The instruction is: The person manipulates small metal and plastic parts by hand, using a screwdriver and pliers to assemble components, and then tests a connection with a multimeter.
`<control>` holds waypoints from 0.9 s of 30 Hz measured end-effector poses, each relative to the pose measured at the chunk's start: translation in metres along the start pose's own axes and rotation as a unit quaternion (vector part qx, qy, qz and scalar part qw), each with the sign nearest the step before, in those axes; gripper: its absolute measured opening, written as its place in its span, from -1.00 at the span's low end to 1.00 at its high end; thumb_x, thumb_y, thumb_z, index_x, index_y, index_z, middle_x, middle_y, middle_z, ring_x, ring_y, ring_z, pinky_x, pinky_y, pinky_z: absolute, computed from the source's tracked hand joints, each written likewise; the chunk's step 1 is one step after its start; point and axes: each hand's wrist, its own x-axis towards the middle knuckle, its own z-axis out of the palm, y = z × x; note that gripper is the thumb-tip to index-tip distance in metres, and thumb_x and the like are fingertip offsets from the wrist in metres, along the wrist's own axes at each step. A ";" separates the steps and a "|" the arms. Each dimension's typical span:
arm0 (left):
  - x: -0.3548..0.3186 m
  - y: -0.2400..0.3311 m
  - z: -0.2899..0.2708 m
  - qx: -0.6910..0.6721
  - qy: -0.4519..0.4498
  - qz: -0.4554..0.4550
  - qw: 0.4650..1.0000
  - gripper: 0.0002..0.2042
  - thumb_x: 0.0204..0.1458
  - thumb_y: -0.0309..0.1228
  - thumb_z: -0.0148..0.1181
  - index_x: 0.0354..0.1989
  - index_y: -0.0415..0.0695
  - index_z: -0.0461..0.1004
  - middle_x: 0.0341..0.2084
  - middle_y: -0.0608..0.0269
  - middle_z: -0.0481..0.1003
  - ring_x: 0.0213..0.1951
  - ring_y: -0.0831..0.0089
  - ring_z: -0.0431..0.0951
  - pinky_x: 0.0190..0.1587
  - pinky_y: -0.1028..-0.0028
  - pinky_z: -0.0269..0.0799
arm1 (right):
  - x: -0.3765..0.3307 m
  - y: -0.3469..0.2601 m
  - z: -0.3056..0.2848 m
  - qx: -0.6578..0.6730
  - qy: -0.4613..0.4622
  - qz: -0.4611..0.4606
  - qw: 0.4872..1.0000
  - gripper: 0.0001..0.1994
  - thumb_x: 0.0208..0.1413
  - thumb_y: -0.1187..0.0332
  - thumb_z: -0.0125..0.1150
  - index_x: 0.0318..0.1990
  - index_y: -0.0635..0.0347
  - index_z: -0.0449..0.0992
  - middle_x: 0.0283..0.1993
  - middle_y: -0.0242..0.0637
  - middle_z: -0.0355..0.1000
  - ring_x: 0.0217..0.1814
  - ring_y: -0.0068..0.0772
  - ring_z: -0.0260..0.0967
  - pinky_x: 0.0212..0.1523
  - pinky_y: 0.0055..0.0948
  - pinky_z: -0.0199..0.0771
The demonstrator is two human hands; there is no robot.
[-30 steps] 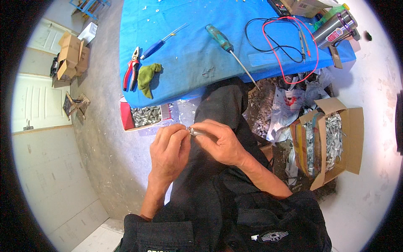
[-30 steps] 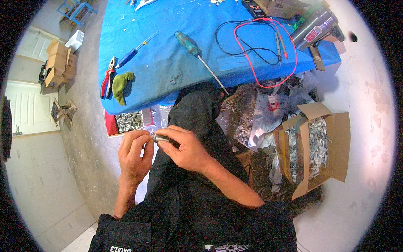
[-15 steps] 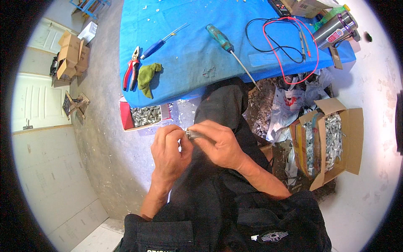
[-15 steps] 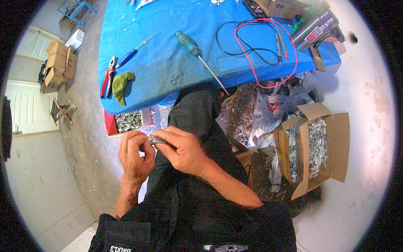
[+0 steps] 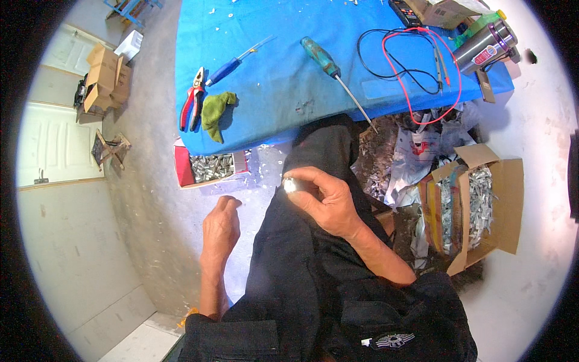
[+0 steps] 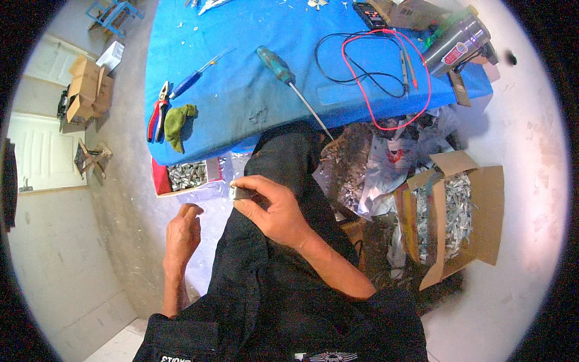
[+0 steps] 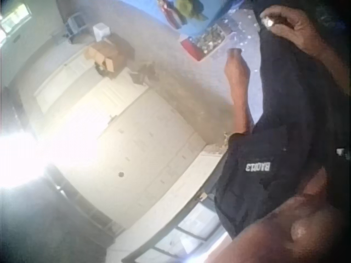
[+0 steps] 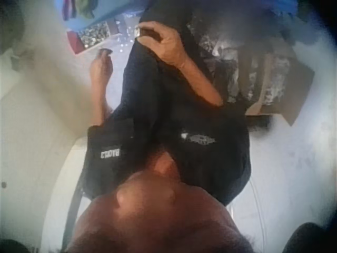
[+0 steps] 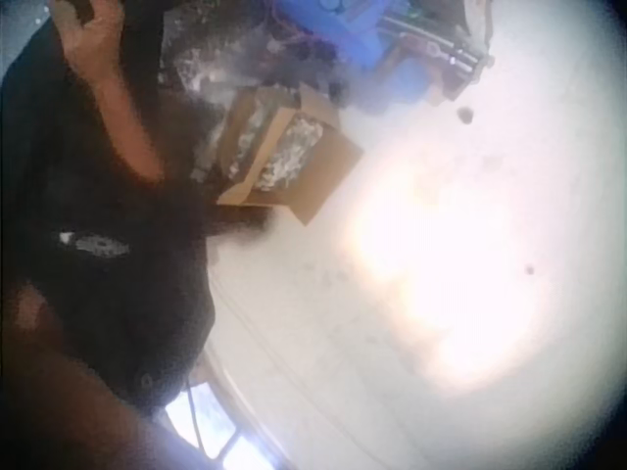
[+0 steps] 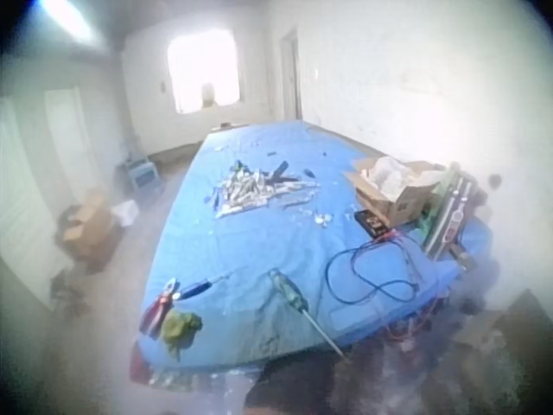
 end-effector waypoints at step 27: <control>0.054 0.083 -0.031 -0.392 0.042 0.057 0.917 -0.76 0.11 -0.61 0.26 -0.04 -0.28 0.64 -0.05 0.05 0.64 -0.20 0.42 0.67 -0.26 0.49 0.58 | -0.004 -0.002 0.005 -0.052 -0.061 -0.001 0.997 -0.66 0.28 0.39 0.33 0.15 0.35 0.55 0.04 -0.13 0.62 0.08 -0.36 0.57 0.11 -0.35 0.54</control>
